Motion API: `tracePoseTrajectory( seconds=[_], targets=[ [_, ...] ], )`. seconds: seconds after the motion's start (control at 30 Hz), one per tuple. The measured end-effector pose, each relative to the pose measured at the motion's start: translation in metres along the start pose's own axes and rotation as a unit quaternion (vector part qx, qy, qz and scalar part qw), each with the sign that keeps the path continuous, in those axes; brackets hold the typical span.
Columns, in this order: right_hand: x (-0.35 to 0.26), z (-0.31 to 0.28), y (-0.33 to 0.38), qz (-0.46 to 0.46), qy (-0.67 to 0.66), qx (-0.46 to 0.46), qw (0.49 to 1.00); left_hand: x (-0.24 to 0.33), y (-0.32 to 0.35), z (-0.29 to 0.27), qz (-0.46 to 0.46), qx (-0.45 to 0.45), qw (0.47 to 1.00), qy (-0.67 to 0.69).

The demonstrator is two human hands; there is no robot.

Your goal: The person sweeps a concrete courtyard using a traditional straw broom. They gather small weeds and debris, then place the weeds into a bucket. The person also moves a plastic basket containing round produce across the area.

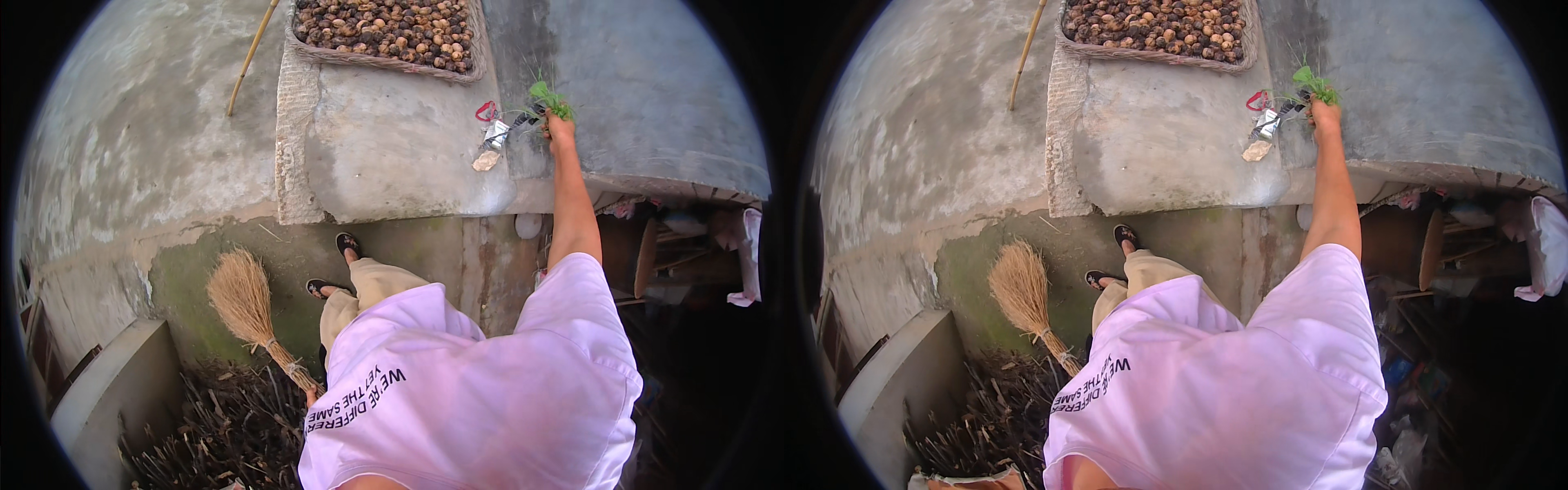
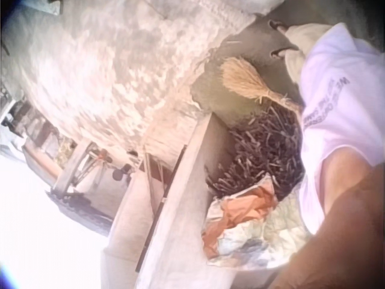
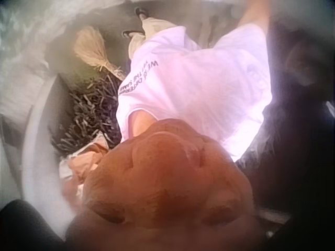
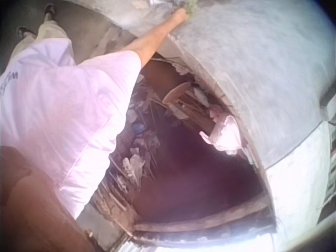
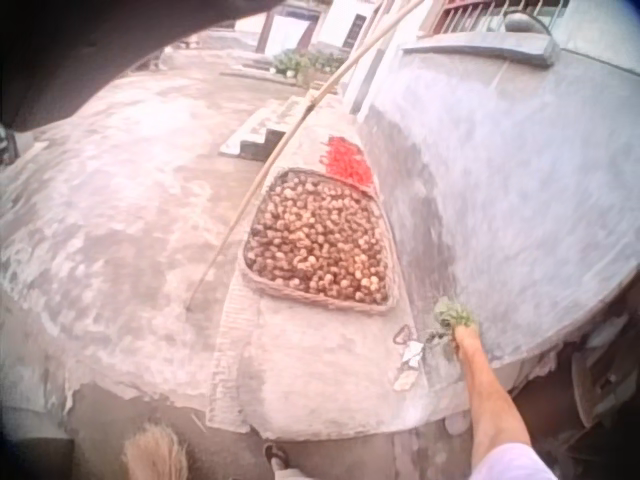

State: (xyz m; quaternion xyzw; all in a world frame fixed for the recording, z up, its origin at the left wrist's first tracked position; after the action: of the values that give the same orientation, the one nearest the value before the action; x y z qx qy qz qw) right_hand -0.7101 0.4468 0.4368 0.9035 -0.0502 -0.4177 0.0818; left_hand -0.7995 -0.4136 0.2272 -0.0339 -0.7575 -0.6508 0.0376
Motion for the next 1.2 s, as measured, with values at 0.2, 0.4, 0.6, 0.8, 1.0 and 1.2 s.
tracePoseTrajectory(
  seconds=[0.2, 0.4, 0.6, 0.8, 1.0, 1.2],
  targets=[
    [-0.012, -0.015, 0.003, 0.031, 0.033, -0.031, 0.999, 0.001, -0.007, -0.002, 0.009, -0.016, 1.000, 0.004],
    [-0.029, -0.004, 0.018, 0.038, -0.062, -0.056, 0.996, -0.003, -0.010, -0.009, 0.032, -0.027, 0.999, 0.005],
    [-0.012, 0.029, 0.028, 0.040, -0.090, -0.127, 0.987, 0.010, 0.038, 0.000, 0.014, 0.031, 0.999, 0.040],
    [-0.018, 0.112, 0.029, 0.044, -0.108, -0.219, 0.969, 0.002, 0.038, -0.007, 0.054, 0.046, 0.994, 0.081],
    [-0.053, 0.195, 0.060, 0.022, -0.094, -0.289, 0.952, -0.005, 0.038, 0.003, 0.086, 0.056, 0.990, 0.097],
    [-0.104, 0.295, 0.140, 0.011, -0.070, -0.372, 0.926, 0.002, 0.017, -0.011, 0.152, 0.033, 0.983, 0.101]
  ],
)
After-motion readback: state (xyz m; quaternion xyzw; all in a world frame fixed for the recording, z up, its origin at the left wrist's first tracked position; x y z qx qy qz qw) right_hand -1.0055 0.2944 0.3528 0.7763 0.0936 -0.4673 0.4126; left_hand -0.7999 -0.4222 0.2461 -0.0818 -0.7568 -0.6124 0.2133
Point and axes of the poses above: each hand's wrist, its own y-axis away from the middle knuckle, its own z-axis out of the palm, x = y × z, the point moved 7 cm from there along -y, towards the middle knuckle, and after that the axes turned 2 degrees about -z, right-handed, at the moved point
